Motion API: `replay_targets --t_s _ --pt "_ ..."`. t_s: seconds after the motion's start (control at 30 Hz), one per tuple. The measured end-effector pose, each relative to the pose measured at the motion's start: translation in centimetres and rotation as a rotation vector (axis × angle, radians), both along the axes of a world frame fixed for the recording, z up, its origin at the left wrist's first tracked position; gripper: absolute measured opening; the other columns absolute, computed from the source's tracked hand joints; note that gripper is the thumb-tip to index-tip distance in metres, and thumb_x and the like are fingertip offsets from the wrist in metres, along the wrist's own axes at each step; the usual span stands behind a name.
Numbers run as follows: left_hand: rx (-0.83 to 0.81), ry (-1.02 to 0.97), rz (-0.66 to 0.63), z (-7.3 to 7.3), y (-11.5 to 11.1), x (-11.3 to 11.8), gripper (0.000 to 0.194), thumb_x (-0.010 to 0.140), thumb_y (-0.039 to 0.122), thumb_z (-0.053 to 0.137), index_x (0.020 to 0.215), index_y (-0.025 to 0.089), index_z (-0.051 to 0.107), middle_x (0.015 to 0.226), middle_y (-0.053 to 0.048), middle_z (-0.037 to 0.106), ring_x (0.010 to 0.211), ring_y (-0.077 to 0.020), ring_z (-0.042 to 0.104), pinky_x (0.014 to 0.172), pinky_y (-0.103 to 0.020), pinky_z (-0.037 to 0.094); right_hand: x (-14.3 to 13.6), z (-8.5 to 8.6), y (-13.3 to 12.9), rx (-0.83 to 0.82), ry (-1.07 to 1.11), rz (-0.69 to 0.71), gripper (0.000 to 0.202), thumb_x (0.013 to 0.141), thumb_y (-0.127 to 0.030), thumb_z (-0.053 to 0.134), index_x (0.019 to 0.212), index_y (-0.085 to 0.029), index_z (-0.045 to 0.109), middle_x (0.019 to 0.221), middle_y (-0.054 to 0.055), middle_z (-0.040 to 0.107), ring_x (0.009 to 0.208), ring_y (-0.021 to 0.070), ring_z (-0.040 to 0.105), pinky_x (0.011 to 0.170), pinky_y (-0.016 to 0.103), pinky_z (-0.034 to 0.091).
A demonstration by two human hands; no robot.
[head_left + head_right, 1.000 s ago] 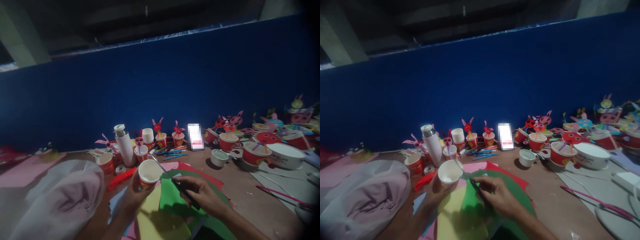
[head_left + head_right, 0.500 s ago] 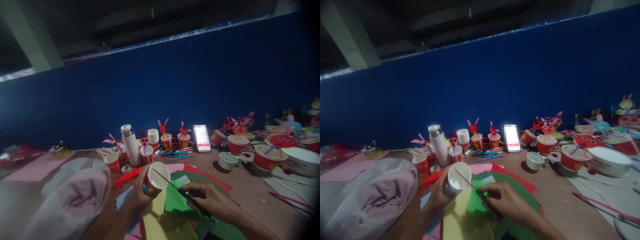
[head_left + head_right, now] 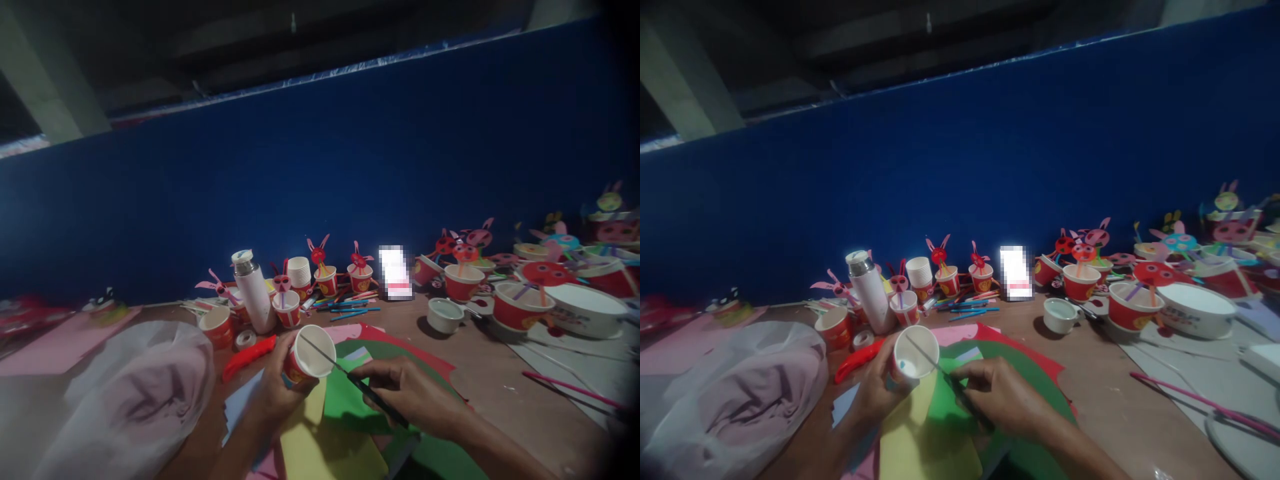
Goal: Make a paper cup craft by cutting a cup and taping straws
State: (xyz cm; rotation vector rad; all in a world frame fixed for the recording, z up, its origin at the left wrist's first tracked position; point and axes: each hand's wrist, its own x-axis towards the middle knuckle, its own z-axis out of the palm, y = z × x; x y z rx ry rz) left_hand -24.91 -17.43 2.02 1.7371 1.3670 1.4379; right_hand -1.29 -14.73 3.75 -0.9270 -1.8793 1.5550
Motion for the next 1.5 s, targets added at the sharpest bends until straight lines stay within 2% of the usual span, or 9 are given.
replay_targets --t_s 0.23,0.4,0.63,0.87,1.0,1.13,1.3,1.4,1.5 --pt "0.033 0.147 0.038 0.0 0.1 -0.3 0.059 0.069 0.026 0.065 0.124 0.022 0.045 0.121 -0.011 0.051 0.114 -0.0265 0.045 0.096 -0.035 0.033 -0.9 -0.6 -0.5 0.017 -0.001 -0.041 0.032 0.073 -0.015 0.051 0.1 -0.025 0.067 0.07 -0.001 0.062 0.054 0.0081 0.048 0.045 0.017 0.034" --pt "0.006 0.172 0.037 -0.4 0.4 -0.7 0.057 0.067 0.029 0.066 0.121 0.019 0.049 0.114 -0.011 0.056 0.114 -0.0289 0.044 0.097 -0.039 0.034 -1.5 -1.3 -0.7 0.109 -0.08 -0.097 0.031 0.072 -0.015 0.049 0.097 -0.021 0.066 0.065 -0.002 0.062 0.057 0.0104 0.052 0.049 0.018 0.038" --pt "0.022 0.273 -0.01 -1.2 1.1 -0.9 0.065 0.066 0.027 0.064 0.126 0.017 0.04 0.123 -0.014 0.049 0.115 -0.0286 0.045 0.096 -0.043 0.036 -1.6 -0.7 -1.6 0.576 -0.351 -0.165 0.027 0.074 -0.015 0.048 0.093 -0.02 0.066 0.074 0.001 0.066 0.063 0.0135 0.056 0.056 0.021 0.04" --pt "0.037 0.298 0.015 -1.1 1.2 -0.7 0.064 0.065 0.023 0.062 0.126 0.016 0.04 0.12 -0.013 0.05 0.113 -0.0287 0.046 0.095 -0.043 0.036 -2.1 -2.8 -1.8 1.096 -0.652 -0.299 0.037 0.075 -0.015 0.052 0.11 -0.021 0.059 0.083 0.007 0.065 0.066 0.0206 0.059 0.058 0.028 0.041" --pt "0.051 0.316 0.014 -1.0 1.3 -0.6 0.062 0.065 0.025 0.062 0.123 0.015 0.043 0.123 -0.015 0.048 0.114 -0.0301 0.044 0.095 -0.044 0.036 -2.0 -2.0 -1.6 0.9 -0.554 -0.271 0.035 0.073 -0.012 0.051 0.104 -0.022 0.062 0.082 0.005 0.065 0.069 0.0188 0.059 0.06 0.025 0.04" --pt "0.046 0.31 0.004 -1.0 1.3 -0.8 0.064 0.066 0.024 0.061 0.126 0.016 0.039 0.123 -0.014 0.047 0.115 -0.0289 0.044 0.095 -0.043 0.036 -2.1 -1.2 -1.1 0.462 -0.279 -0.199 0.027 0.07 -0.015 0.05 0.09 -0.021 0.068 0.069 0.0 0.064 0.062 0.0136 0.055 0.055 0.021 0.037" --pt "0.034 0.315 0.008 -1.0 1.2 -0.9 0.066 0.067 0.025 0.062 0.128 0.016 0.037 0.126 -0.015 0.045 0.116 -0.0282 0.043 0.097 -0.042 0.035 -2.8 -2.2 -0.2 -0.145 -0.004 -0.186 0.032 0.068 -0.027 0.054 0.095 -0.015 0.067 0.056 -0.002 0.057 0.042 0.007 0.043 0.042 0.018 0.03" --pt "0.035 0.313 0.016 -1.0 1.2 -0.9 0.064 0.066 0.024 0.062 0.125 0.015 0.041 0.124 -0.015 0.047 0.116 -0.0301 0.043 0.096 -0.044 0.036 -2.9 -2.5 0.0 -0.203 -0.012 -0.193 0.034 0.067 -0.026 0.054 0.096 -0.015 0.067 0.052 -0.003 0.054 0.039 0.0056 0.039 0.04 0.017 0.028" --pt "0.047 0.297 0.004 -1.0 1.2 -0.8 0.062 0.064 0.022 0.062 0.123 0.016 0.043 0.123 -0.015 0.049 0.114 -0.0307 0.045 0.094 -0.045 0.037 -2.7 -2.1 -0.5 0.078 -0.142 -0.215 0.032 0.069 -0.02 0.052 0.097 -0.018 0.067 0.057 -0.002 0.058 0.047 0.0087 0.046 0.044 0.018 0.031"
